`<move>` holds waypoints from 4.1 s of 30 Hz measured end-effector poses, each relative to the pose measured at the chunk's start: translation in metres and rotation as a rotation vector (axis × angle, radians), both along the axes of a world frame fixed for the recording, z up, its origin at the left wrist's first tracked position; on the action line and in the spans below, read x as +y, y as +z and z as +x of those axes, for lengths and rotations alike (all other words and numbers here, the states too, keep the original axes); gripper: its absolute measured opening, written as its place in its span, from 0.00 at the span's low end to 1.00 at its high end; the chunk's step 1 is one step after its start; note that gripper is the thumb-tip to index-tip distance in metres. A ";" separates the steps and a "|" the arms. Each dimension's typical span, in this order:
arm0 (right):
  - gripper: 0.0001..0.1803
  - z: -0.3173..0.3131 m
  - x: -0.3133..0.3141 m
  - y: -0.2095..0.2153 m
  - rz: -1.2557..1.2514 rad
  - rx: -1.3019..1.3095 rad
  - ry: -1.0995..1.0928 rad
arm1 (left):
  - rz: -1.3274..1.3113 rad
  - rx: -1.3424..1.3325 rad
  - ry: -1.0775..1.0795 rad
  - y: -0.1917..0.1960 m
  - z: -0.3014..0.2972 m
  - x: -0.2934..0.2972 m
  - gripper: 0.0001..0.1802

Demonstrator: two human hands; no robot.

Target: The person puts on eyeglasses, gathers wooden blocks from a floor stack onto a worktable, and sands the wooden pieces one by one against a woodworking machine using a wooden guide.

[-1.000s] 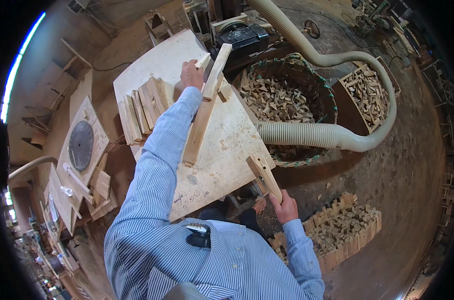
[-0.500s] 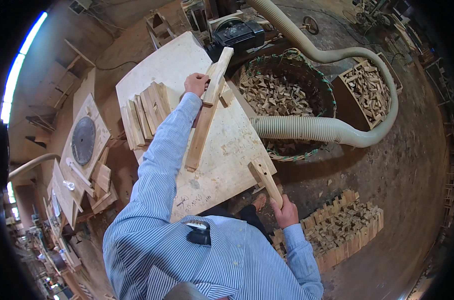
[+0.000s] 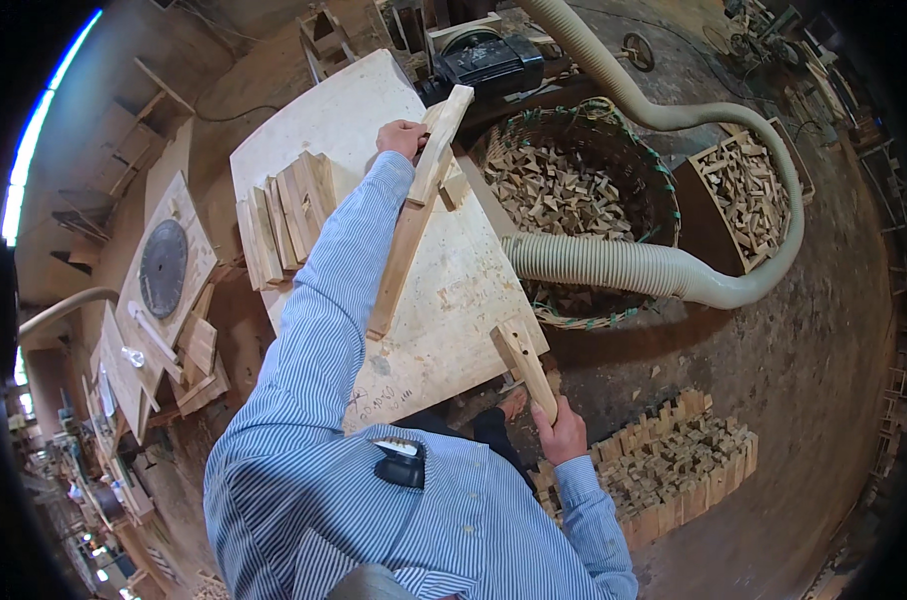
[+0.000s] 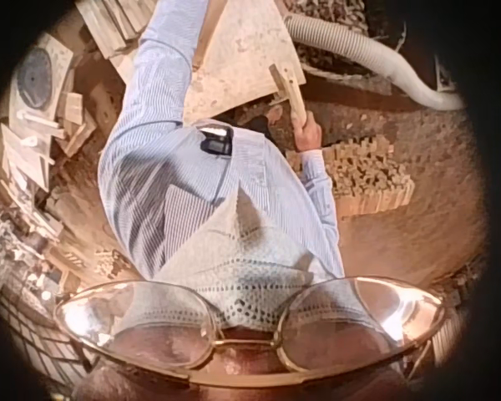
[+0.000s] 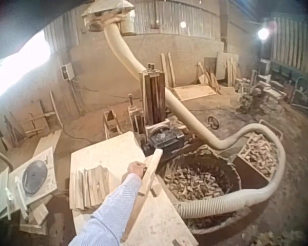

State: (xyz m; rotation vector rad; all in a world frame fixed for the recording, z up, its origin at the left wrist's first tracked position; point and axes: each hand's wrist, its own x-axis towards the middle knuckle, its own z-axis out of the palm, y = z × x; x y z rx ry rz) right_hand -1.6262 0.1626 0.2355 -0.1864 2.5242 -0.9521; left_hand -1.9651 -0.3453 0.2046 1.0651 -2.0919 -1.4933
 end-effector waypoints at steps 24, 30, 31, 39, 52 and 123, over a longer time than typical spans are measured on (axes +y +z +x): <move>0.20 0.006 0.004 -0.055 -0.068 -0.020 -0.032 | -0.026 0.096 -0.013 0.018 0.007 0.006 0.06; 0.21 0.007 0.002 -0.052 -0.057 0.012 -0.029 | -0.027 0.144 -0.022 0.017 0.008 0.008 0.05; 0.21 0.007 0.001 -0.052 -0.079 0.032 -0.020 | -0.051 0.130 -0.016 0.017 0.008 0.007 0.07; 0.22 0.011 0.002 -0.049 -0.072 0.083 -0.027 | -0.121 0.097 -0.022 0.011 0.005 0.004 0.11; 0.23 0.009 0.002 -0.059 -0.066 0.113 -0.020 | -0.136 0.087 -0.019 0.009 0.002 -0.001 0.11; 0.28 -0.052 0.106 0.002 -0.596 -0.181 -0.225 | -0.349 0.139 -0.426 0.094 0.426 0.221 0.16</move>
